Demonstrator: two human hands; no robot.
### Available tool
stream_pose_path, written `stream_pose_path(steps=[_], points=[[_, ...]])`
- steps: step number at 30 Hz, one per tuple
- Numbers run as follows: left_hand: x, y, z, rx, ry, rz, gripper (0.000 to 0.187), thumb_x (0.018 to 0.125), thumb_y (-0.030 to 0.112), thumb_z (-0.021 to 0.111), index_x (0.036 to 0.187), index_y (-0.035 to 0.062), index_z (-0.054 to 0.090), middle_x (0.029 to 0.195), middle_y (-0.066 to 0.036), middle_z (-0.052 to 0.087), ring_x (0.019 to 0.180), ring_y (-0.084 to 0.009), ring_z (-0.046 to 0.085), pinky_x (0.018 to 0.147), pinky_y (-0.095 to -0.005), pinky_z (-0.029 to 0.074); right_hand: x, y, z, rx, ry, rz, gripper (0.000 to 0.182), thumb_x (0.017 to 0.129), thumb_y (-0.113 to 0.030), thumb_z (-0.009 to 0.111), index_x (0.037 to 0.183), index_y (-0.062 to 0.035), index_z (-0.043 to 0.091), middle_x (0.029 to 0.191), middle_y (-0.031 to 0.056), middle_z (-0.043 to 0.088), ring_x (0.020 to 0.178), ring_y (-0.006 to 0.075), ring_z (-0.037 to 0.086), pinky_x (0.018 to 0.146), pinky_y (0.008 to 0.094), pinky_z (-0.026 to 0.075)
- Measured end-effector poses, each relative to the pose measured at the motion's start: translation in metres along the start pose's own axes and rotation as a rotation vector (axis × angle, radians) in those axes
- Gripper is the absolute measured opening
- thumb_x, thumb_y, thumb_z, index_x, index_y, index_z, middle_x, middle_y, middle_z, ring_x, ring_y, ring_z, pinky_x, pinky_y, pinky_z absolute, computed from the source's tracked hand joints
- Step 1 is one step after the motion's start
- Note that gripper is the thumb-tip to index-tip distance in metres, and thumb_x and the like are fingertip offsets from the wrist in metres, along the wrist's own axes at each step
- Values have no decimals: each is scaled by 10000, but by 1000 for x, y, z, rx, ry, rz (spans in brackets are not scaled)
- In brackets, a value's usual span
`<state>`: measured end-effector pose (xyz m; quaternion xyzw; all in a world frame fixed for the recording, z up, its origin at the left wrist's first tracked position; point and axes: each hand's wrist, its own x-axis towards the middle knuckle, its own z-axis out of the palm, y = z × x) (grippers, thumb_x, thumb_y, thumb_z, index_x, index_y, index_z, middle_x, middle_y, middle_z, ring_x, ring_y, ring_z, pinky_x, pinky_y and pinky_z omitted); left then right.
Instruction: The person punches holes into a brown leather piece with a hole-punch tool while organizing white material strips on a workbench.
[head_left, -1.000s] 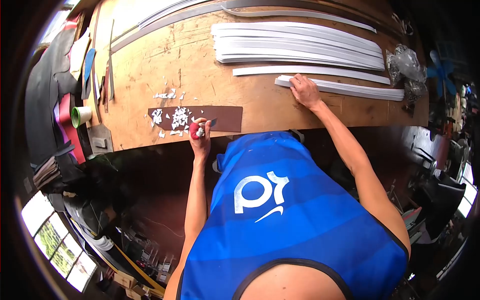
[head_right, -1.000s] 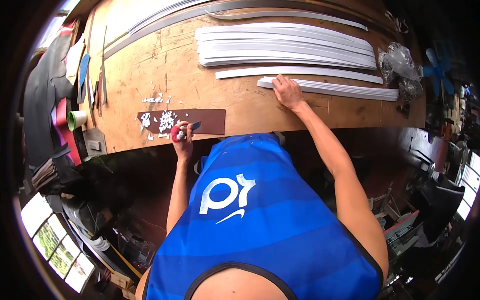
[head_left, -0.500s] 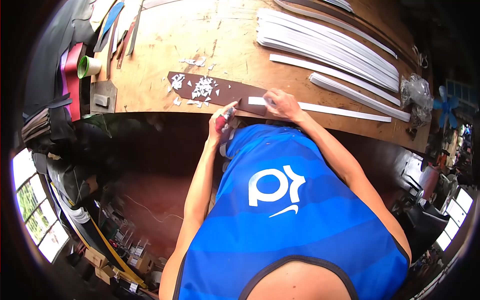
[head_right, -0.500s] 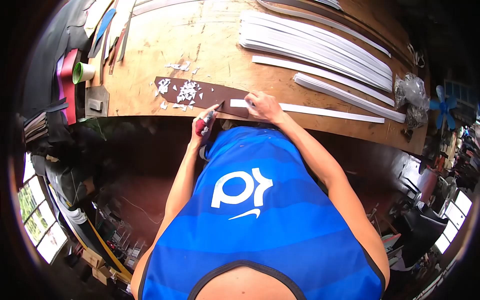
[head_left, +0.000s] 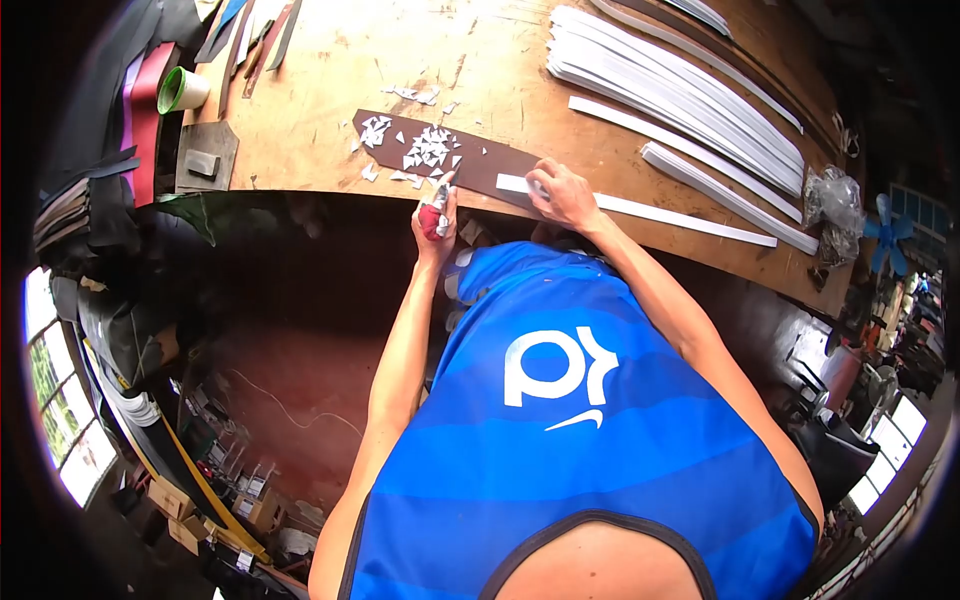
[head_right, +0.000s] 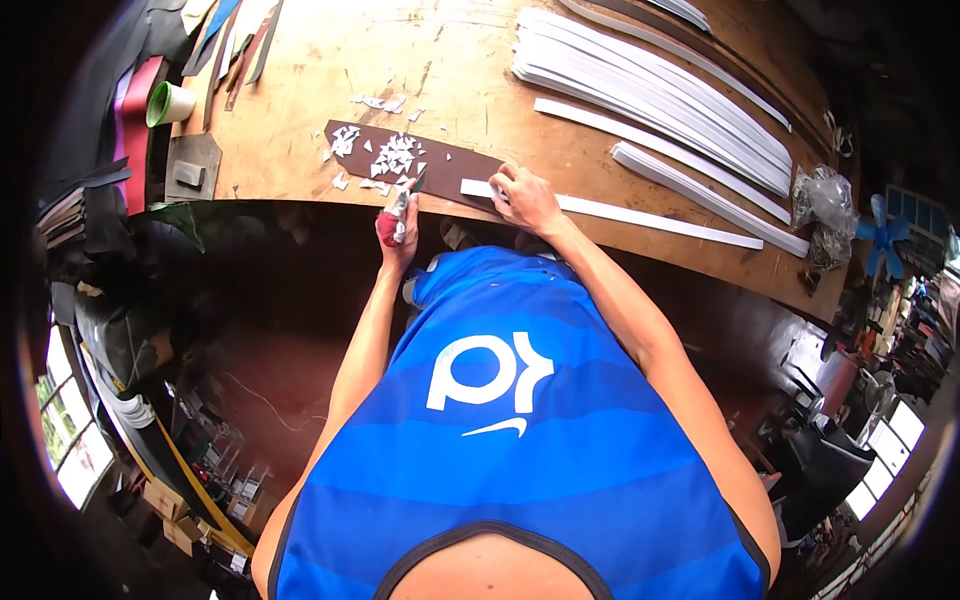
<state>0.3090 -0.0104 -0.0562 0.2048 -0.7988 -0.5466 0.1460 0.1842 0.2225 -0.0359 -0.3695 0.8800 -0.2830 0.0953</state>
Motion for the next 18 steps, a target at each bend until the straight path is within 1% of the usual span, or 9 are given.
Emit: stream_pose_path(steps=[2,3,4,6,7,9,11,15,18], points=[[-6,6,3,83,-34,54,264,990,147,642,1233,53,683,897,-44,711,789,-79,617,687,-274,492,2,1,9,-20,26,-3,238,813,-159,704,1037,-98,655,1056,77,627,925,318,645,780,417,554],[-8,13,-1,119,-135,2,270,981,150,646,1233,61,683,1040,-150,727,950,-164,686,834,-312,522,3,-3,12,-39,57,-3,259,807,-147,706,1053,-93,647,1051,84,622,932,325,640,785,420,549],[-8,8,1,227,-156,125,265,978,147,647,1230,75,686,1002,-158,722,907,-212,701,800,-318,528,3,-6,13,-35,54,-1,259,807,-147,706,1053,-93,647,1051,84,622,932,325,640,785,420,549],[-11,14,5,189,-91,196,291,940,186,686,1227,136,691,863,-177,674,783,-326,667,737,-397,529,4,-12,10,-3,97,14,304,802,-102,690,1095,-67,620,1070,103,615,966,338,628,821,425,537],[-13,17,6,187,-95,192,291,940,186,686,1227,136,691,863,-177,674,783,-326,667,737,-397,529,6,-16,7,31,56,62,338,795,-59,670,1124,-34,595,1099,140,598,1030,353,605,887,428,516],[-15,22,8,152,-115,101,268,972,148,658,1231,85,683,954,-167,710,840,-237,700,752,-328,534,8,-13,15,59,26,34,334,794,-43,657,1121,-24,595,1120,157,588,1051,364,594,909,428,508],[-14,25,9,184,-122,102,269,969,146,662,1229,80,684,949,-169,707,821,-228,696,741,-323,534,10,-10,25,83,-34,-25,357,788,-34,676,1135,-11,595,1185,189,559,1112,387,561,965,435,481],[-12,32,3,235,-133,121,278,960,131,672,1231,72,682,909,-167,695,766,-213,682,708,-318,533,14,-30,22,-82,44,23,442,766,-98,759,1170,-28,594,1218,157,550,1119,369,558,979,452,466],[-12,28,4,200,-128,144,288,952,120,672,1236,77,682,860,-159,676,732,-227,664,688,-331,525,12,-30,18,-55,7,51,429,768,-107,758,1163,-50,598,1204,137,553,1101,360,561,961,449,471]])
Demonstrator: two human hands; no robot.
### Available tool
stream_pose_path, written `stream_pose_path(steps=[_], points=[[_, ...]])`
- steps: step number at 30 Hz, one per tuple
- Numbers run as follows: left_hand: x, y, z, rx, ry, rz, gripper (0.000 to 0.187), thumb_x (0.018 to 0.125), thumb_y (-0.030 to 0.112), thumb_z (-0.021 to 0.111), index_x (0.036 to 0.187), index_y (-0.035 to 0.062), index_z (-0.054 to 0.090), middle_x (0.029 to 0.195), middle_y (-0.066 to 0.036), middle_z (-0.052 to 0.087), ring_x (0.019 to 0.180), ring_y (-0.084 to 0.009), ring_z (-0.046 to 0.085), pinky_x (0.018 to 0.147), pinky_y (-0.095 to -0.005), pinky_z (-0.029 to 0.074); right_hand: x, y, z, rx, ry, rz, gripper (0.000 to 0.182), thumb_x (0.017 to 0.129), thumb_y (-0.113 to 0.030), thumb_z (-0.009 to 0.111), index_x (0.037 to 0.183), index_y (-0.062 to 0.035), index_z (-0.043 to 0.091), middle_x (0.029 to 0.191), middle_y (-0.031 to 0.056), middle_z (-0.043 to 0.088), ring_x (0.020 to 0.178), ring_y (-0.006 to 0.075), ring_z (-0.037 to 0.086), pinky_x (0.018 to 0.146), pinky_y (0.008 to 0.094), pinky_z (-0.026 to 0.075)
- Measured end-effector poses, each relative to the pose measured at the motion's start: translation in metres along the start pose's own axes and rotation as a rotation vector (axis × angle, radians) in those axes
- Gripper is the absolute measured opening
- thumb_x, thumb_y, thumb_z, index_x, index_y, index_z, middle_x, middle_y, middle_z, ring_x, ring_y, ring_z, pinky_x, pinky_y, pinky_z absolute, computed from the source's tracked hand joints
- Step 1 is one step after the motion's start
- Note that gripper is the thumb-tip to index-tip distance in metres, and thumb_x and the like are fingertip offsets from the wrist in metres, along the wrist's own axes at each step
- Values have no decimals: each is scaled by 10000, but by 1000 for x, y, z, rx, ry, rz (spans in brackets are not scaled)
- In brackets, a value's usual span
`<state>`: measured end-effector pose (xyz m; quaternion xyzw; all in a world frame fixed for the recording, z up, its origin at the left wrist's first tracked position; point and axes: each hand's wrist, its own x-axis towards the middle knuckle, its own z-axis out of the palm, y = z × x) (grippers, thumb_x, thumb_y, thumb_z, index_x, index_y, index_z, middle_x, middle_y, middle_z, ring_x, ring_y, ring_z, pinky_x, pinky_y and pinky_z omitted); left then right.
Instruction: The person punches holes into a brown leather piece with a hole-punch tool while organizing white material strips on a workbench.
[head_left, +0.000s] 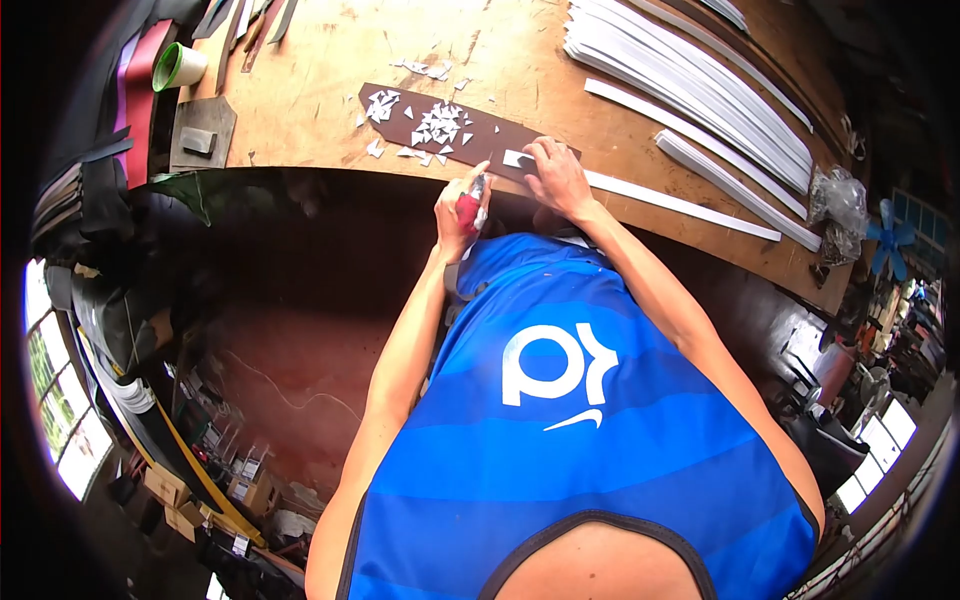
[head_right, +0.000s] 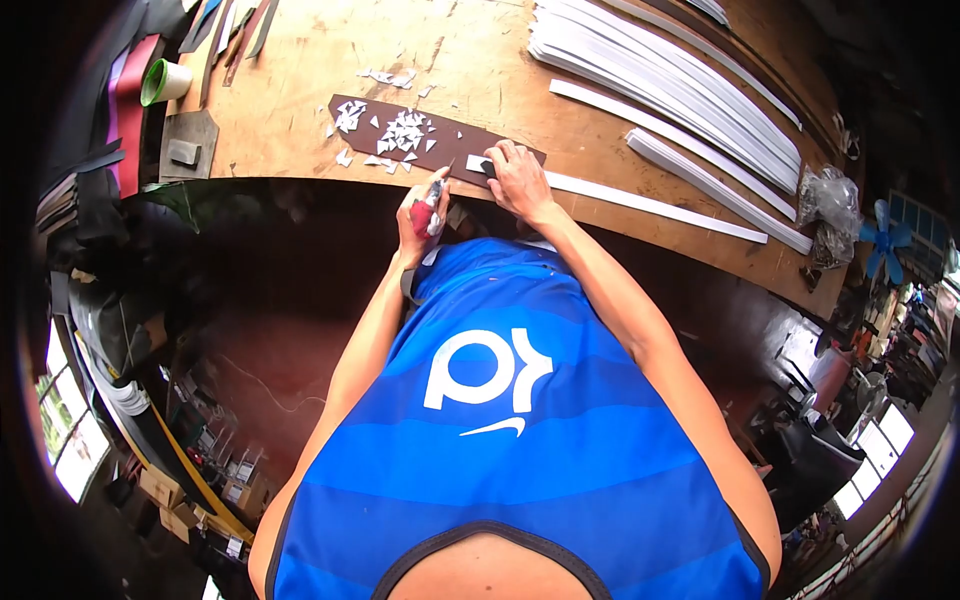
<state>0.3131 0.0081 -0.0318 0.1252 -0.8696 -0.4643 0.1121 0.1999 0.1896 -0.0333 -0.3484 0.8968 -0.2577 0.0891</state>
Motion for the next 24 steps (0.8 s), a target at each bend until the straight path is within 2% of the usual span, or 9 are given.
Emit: stream_pose_path(steps=[2,4,5,8,12,18,24], points=[[-3,-7,4,-69,22,5,294,948,117,673,1239,81,682,830,-154,662,709,-239,652,674,-341,520,-3,2,-2,-31,12,-18,393,765,-112,745,1129,-68,603,1156,118,565,1055,342,571,927,439,479],[-1,-2,3,13,-15,-9,289,950,117,669,1233,66,685,826,-150,663,711,-219,643,676,-336,516,-5,10,2,-72,-36,-28,345,765,-102,719,1089,-74,602,1103,109,576,1011,323,580,899,429,483],[0,1,4,-15,-20,-12,280,960,131,663,1230,59,683,841,-155,671,735,-195,651,692,-323,518,-7,13,5,-72,5,-65,308,762,-88,701,1054,-76,606,1054,96,585,968,309,589,870,421,488],[-1,0,16,-103,3,-61,272,964,134,659,1224,57,684,863,-162,681,750,-189,659,699,-313,519,-7,14,6,-59,18,-102,274,769,-83,698,1031,-84,616,1034,82,593,953,298,597,851,410,496],[2,9,18,-14,-32,-133,263,958,129,667,1204,37,685,903,-172,696,756,-205,668,711,-303,525,-3,13,7,-26,21,-124,248,798,-87,666,1042,-79,622,1012,93,583,952,281,594,847,395,503],[0,0,25,-46,20,-26,264,963,136,660,1203,29,685,881,-175,688,765,-215,671,723,-309,528,3,10,13,-20,64,-165,200,824,-97,654,1023,-78,651,996,71,594,936,263,602,820,377,527],[-2,4,24,-26,-19,-84,262,968,135,650,1204,24,683,897,-176,692,767,-228,672,732,-307,525,5,10,14,-10,52,-187,193,821,-107,671,1010,-70,659,993,75,593,933,263,603,801,376,537]])
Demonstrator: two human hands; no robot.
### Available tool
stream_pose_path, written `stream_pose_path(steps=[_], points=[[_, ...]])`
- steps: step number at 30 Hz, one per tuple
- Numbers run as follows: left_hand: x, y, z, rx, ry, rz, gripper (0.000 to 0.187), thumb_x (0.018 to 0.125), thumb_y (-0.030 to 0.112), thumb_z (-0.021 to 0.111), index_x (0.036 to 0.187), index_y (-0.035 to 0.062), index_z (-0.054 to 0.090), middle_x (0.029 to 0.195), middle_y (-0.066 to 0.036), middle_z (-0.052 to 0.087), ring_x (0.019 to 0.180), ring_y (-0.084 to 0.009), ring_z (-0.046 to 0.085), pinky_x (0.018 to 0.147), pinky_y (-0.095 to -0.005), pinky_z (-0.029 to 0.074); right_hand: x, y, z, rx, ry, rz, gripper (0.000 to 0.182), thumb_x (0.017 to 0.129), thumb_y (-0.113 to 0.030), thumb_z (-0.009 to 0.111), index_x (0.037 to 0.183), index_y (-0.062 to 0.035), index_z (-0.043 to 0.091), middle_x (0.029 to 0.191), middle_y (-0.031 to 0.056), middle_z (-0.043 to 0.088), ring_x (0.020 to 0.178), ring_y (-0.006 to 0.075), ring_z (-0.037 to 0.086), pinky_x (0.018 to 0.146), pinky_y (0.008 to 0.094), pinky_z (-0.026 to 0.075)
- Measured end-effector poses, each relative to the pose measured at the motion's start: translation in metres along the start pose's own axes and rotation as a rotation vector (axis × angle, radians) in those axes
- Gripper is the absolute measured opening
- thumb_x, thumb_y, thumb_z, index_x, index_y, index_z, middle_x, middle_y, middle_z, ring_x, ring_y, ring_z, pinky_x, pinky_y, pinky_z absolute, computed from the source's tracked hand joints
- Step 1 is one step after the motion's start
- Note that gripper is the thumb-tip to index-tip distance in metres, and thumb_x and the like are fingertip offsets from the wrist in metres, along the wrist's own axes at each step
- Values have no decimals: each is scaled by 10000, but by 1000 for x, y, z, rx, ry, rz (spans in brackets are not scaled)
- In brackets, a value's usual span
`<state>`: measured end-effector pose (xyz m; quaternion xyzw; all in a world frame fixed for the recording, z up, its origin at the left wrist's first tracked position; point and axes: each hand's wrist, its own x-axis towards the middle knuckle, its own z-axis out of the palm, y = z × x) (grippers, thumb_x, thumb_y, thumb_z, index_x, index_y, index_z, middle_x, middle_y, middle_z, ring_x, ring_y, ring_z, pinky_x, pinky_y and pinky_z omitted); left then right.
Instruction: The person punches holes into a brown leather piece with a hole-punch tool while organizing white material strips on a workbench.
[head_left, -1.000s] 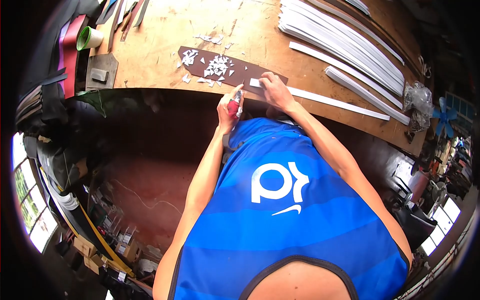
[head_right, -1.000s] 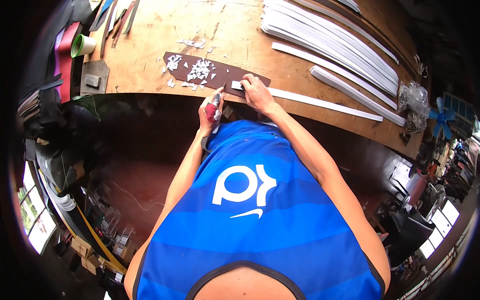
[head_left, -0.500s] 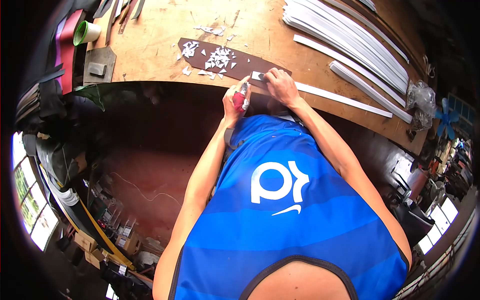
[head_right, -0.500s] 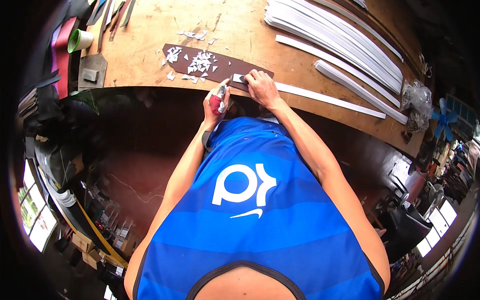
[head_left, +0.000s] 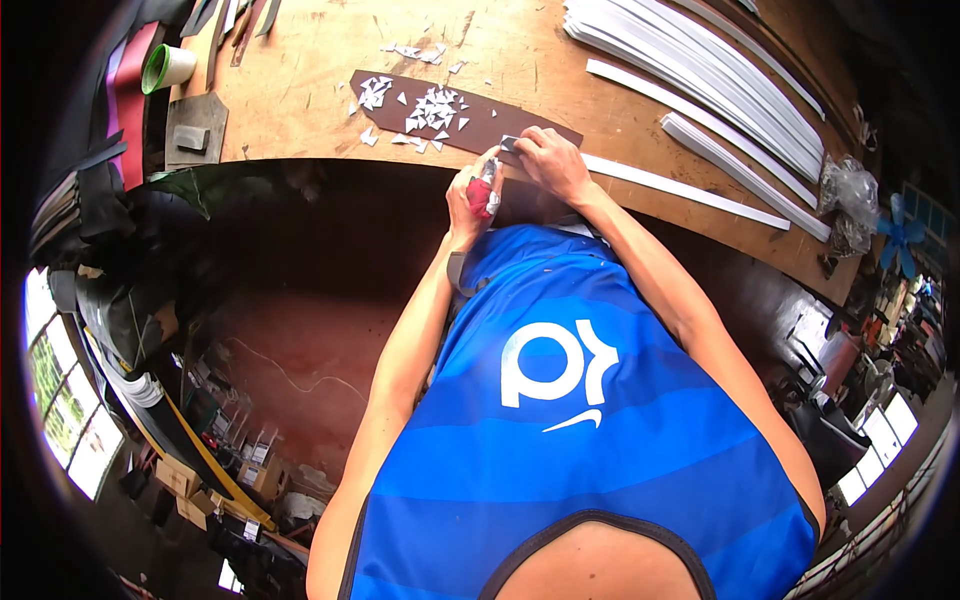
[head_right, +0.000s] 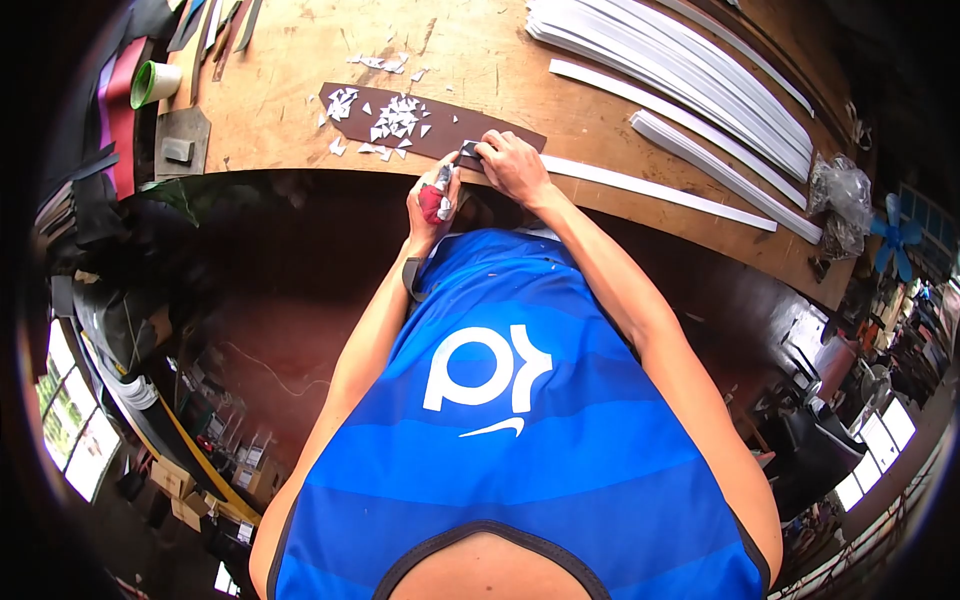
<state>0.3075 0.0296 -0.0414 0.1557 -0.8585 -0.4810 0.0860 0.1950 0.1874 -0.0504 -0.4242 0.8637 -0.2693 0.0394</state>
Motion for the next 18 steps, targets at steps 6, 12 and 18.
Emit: stream_pose_path(steps=[6,12,18], points=[[1,-6,4,-33,47,34,311,924,179,685,1230,125,685,773,-182,641,708,-355,640,665,-411,516,0,3,2,2,2,22,193,810,-106,688,994,-66,647,986,85,588,926,269,605,802,380,536],[-1,-1,1,-56,-9,-21,254,969,121,645,1199,19,682,950,-175,710,808,-191,679,750,-309,527,0,3,3,16,13,6,198,808,-105,692,994,-68,639,989,88,588,923,272,607,808,387,528],[1,-7,7,-69,58,36,314,928,187,685,1234,118,680,790,-194,644,720,-355,643,669,-416,514,0,3,2,-7,31,-7,216,787,-100,718,992,-78,653,988,67,616,915,260,629,787,368,533]])
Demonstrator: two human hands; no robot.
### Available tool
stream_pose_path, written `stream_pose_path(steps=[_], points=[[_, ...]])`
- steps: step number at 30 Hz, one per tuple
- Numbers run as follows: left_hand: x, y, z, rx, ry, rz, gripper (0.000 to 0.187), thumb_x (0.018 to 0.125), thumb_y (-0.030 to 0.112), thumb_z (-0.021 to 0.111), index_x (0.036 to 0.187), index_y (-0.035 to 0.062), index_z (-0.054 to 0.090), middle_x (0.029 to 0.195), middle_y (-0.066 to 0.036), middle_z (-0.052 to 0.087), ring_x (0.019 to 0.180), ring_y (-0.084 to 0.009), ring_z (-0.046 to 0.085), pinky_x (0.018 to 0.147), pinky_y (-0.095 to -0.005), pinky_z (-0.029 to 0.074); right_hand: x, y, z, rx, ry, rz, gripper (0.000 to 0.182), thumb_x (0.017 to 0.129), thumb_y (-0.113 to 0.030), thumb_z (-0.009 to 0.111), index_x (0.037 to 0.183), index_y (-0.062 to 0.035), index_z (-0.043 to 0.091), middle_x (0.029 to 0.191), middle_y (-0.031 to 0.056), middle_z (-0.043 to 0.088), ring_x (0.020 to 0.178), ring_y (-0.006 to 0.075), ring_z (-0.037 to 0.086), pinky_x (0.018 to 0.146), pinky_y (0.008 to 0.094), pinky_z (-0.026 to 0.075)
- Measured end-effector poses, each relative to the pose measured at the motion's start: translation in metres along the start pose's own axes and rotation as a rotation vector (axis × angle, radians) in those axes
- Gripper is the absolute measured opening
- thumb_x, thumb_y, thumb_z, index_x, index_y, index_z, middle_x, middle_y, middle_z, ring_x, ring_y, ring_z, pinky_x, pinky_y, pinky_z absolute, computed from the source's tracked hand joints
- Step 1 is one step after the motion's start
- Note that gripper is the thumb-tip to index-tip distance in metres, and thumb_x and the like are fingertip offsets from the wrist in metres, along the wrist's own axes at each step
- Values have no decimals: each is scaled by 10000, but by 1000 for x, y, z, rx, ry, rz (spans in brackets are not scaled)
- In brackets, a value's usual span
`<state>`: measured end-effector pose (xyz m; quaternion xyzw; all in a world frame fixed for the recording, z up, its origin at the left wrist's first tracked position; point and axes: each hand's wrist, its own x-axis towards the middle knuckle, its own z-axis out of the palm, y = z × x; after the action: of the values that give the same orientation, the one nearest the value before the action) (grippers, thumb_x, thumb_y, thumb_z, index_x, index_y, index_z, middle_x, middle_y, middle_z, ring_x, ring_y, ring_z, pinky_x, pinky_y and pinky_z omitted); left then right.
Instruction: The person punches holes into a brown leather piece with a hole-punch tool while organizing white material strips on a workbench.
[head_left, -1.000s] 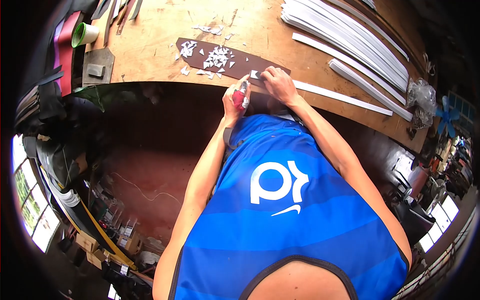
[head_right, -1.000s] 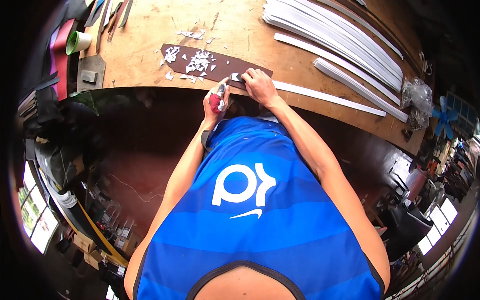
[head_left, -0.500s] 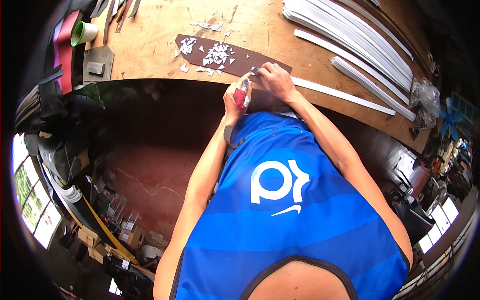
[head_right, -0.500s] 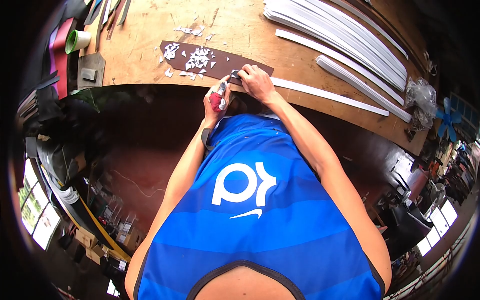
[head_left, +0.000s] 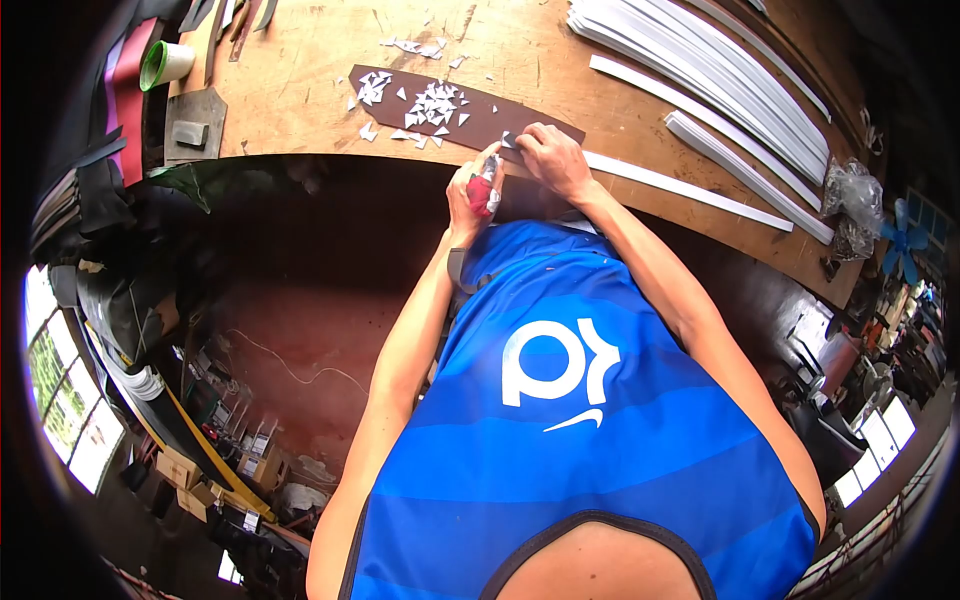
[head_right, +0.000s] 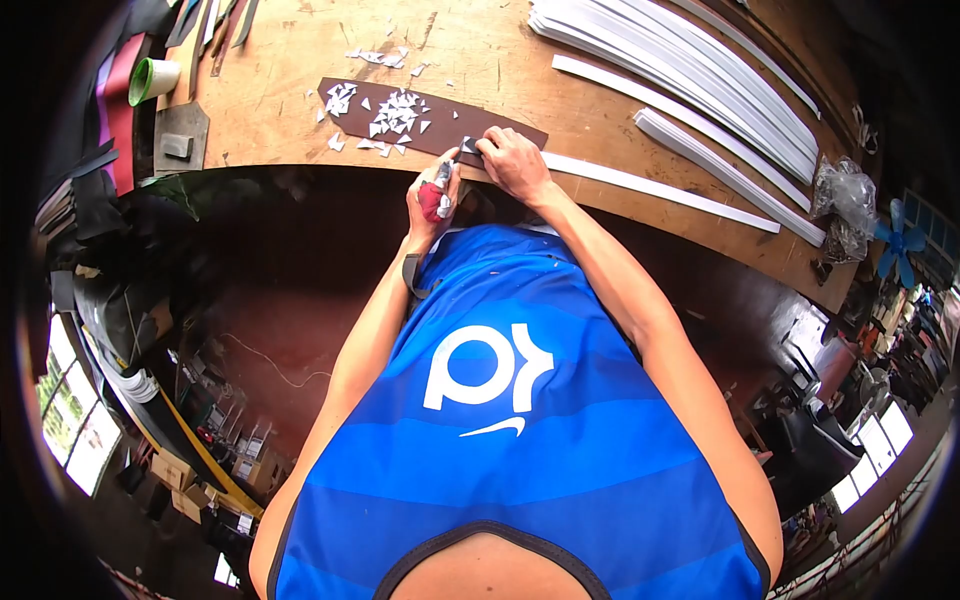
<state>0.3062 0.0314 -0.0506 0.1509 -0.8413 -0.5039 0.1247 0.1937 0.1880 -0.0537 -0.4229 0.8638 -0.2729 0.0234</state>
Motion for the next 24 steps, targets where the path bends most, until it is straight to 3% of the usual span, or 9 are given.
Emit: stream_pose_path(steps=[24], points=[[-1,3,-1,-38,-28,-19,316,941,145,666,1256,127,668,801,-197,649,696,-329,657,639,-387,512,-3,3,1,22,-2,-19,217,822,-127,700,1029,-67,671,1005,68,613,929,253,628,810,370,533]])
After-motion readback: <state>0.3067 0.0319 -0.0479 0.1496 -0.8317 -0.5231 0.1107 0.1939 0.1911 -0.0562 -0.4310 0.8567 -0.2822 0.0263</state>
